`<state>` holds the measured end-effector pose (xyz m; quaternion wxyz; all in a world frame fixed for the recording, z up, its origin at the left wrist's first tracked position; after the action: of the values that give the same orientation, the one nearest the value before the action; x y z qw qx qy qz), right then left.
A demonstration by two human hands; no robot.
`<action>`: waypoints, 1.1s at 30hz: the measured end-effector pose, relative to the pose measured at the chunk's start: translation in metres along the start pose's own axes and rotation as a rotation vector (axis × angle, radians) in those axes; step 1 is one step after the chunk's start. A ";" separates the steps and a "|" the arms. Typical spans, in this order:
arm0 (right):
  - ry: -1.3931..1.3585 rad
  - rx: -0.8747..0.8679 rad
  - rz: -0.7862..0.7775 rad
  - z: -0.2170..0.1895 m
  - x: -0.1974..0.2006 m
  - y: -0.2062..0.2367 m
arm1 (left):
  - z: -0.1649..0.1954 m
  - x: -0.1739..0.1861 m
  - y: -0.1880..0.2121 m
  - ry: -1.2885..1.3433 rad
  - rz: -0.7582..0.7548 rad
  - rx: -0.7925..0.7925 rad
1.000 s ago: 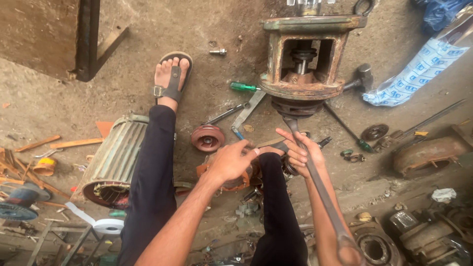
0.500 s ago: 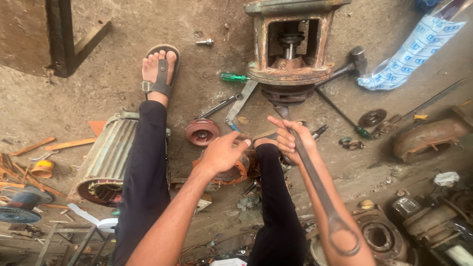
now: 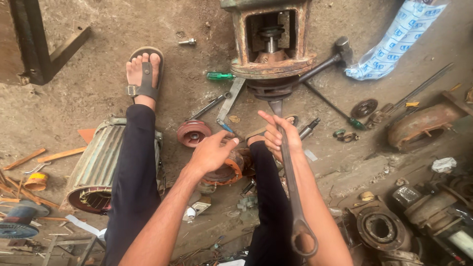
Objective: The person sits on the floor of a workshop and repairs a water pump joined to an electric motor. They use a spanner to loosen and remove bolts from the pump housing, reposition the pump, and continue loosening fasteners, at one point taking a pair of scissors from another person.
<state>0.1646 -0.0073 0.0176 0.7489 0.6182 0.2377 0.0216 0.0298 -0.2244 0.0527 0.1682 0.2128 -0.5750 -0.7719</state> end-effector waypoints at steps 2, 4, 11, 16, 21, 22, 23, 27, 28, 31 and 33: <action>-0.001 -0.003 0.005 0.005 0.004 -0.006 | -0.002 -0.003 -0.001 -0.008 0.000 0.001; -0.020 0.019 0.034 0.010 0.009 -0.011 | -0.003 -0.005 -0.002 -0.005 0.001 0.004; -0.010 0.016 0.013 0.005 0.017 -0.029 | -0.009 -0.006 0.000 -0.024 0.027 -0.040; -0.121 -0.037 -0.085 -0.015 0.015 -0.039 | -0.009 -0.006 0.001 0.006 0.003 -0.011; -0.070 -0.091 -0.097 -0.026 0.012 -0.038 | -0.004 -0.004 0.002 -0.008 -0.008 -0.041; -0.069 -0.095 -0.103 -0.026 0.012 -0.037 | -0.003 -0.004 0.002 -0.019 -0.019 -0.026; -0.071 -0.099 -0.109 -0.025 0.012 -0.037 | -0.002 -0.004 0.002 -0.017 -0.018 -0.031; 0.127 -0.046 0.091 -0.010 0.013 -0.045 | -0.002 -0.003 0.001 -0.037 0.001 -0.065; 0.159 -0.045 0.108 -0.004 0.013 -0.049 | -0.003 -0.003 0.001 -0.047 0.000 -0.069; 0.114 -0.025 0.036 0.013 0.010 -0.060 | -0.005 -0.006 -0.003 -0.029 0.001 -0.051; 0.092 -0.010 0.024 0.017 0.008 -0.065 | -0.004 -0.009 -0.005 0.007 -0.031 -0.068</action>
<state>0.1612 -0.0354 -0.0437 0.7398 0.6158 0.2643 0.0601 0.0393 -0.2222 0.0477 0.1654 0.2186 -0.5442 -0.7929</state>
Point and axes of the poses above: each hand's wrist, its own y-axis away from the middle knuckle, its own x-axis out of the back of the hand, z = x × y, the point moved 1 cm from there along -y, towards the middle knuckle, and after that the axes turned 5 degrees about y, right-handed, at the moved point
